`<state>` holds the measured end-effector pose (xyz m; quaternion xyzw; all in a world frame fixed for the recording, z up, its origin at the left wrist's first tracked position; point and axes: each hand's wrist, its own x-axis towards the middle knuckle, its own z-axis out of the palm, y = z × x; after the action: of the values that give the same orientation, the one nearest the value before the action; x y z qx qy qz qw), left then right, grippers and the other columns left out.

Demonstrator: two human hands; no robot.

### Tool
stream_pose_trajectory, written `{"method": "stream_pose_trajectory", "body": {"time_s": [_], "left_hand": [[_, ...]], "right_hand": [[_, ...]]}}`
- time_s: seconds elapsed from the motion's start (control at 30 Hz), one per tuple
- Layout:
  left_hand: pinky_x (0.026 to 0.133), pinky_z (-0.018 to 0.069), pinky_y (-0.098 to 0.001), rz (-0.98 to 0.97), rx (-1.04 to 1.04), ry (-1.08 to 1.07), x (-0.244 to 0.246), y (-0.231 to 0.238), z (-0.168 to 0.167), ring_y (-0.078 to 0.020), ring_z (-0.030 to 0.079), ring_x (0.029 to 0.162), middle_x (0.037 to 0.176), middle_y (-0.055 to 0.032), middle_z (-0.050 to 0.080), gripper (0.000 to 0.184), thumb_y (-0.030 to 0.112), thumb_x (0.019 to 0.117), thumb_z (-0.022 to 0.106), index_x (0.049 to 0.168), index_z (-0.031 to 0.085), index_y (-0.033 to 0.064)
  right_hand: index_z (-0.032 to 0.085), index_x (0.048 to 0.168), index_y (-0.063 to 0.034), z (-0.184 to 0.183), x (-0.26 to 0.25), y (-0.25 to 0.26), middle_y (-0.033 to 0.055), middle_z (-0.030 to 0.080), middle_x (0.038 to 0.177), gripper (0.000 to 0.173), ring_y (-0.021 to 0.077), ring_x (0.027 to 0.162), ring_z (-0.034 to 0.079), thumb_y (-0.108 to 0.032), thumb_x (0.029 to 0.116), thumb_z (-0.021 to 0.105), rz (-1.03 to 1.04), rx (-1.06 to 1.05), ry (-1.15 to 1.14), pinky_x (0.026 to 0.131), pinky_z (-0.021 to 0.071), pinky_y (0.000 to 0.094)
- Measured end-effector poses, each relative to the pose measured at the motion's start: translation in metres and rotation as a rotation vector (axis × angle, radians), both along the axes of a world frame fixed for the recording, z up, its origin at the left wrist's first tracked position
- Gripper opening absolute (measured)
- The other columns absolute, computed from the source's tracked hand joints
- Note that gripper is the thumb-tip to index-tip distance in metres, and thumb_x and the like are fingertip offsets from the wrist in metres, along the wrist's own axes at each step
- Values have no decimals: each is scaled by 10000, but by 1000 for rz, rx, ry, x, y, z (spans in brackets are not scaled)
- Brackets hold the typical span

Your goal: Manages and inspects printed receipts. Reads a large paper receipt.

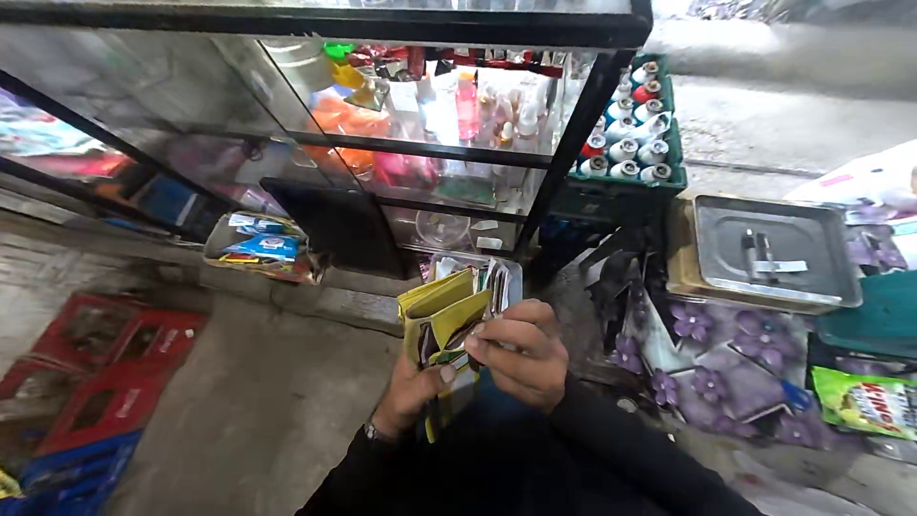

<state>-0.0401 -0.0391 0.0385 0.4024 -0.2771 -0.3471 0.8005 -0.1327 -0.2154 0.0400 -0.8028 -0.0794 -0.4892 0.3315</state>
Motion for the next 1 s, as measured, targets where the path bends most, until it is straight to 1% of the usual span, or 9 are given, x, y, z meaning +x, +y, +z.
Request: {"method": "stream_pose_trajectory", "body": {"time_s": [0.13, 0.27, 0.37, 0.47, 0.57, 0.7, 0.8, 0.93, 1.0], "left_hand": [[1009, 556, -293, -7, -10, -21, 1, -1, 1, -83, 680, 1135, 1245, 22, 719, 539, 184, 883, 783, 1384, 584, 161], [993, 573, -308, 19, 108, -294, 18, 2, 4, -89, 666, 1149, 1286, 52, 685, 690, 287, 858, 815, 1454, 484, 178], [1009, 569, -379, -57, 128, -448, 37, 2, 16, -192, 632, 1208, 1398, -72, 600, 844, 197, 820, 801, 1543, 375, 106], [1018, 569, -401, -105, 151, -521, 46, 3, 24, -225, 621, 1234, 1437, -102, 573, 857, 83, 788, 780, 1548, 384, 119], [1018, 569, -411, -146, 178, -542, 50, 6, 25, -236, 623, 1231, 1425, -113, 579, 858, 34, 781, 750, 1550, 374, 95], [961, 599, -365, -106, 259, -508, 45, 12, 20, -182, 670, 1143, 1312, -77, 650, 778, 130, 821, 760, 1502, 397, 31], [958, 596, -363, -117, 287, -473, 42, 15, 15, -182, 671, 1131, 1300, -78, 653, 782, 200, 843, 772, 1502, 388, 31], [952, 607, -441, -251, 341, -405, 43, 22, 11, -274, 671, 1144, 1387, -135, 600, 905, 174, 855, 776, 1597, 265, 85], [925, 610, -458, -337, 354, -368, 44, 25, 9, -293, 675, 1115, 1367, -146, 605, 915, 129, 846, 752, 1608, 246, 114]], "right_hand": [[776, 1053, -163, 0, 2, 4, 0, 709, 1112, 180, 174, 1096, 603, -69, 903, 744, -35, 14, -23, 996, 483, 341], [750, 978, -169, 10, -1, 4, 2, 694, 1133, 118, 185, 1166, 587, -78, 907, 724, -67, -2, 70, 1055, 468, 364], [764, 948, -135, 9, -3, 1, 22, 721, 1094, 98, 211, 1160, 608, -58, 904, 721, -10, -40, 114, 1060, 479, 385], [751, 934, -141, 13, -4, -4, 15, 717, 1077, 106, 217, 1168, 600, -58, 926, 686, 45, -93, 232, 1074, 466, 407], [736, 974, -129, 17, -1, -7, 34, 696, 1004, 119, 204, 1057, 629, -50, 930, 658, 110, -96, 319, 1017, 499, 419], [738, 1131, -116, 17, 4, -3, 54, 688, 1003, 197, 200, 995, 639, -64, 962, 651, 130, -63, 348, 962, 533, 412], [757, 1080, -146, 20, 5, -4, 51, 658, 995, 192, 214, 1004, 605, -84, 979, 606, 171, -107, 469, 942, 515, 413], [746, 1026, -159, 15, 3, -7, 44, 639, 1011, 196, 228, 1053, 584, -89, 978, 570, 236, -159, 598, 977, 485, 444], [745, 983, -153, 11, 0, -8, 31, 650, 990, 160, 216, 1050, 593, -121, 984, 588, 269, -121, 620, 989, 477, 452]]}}
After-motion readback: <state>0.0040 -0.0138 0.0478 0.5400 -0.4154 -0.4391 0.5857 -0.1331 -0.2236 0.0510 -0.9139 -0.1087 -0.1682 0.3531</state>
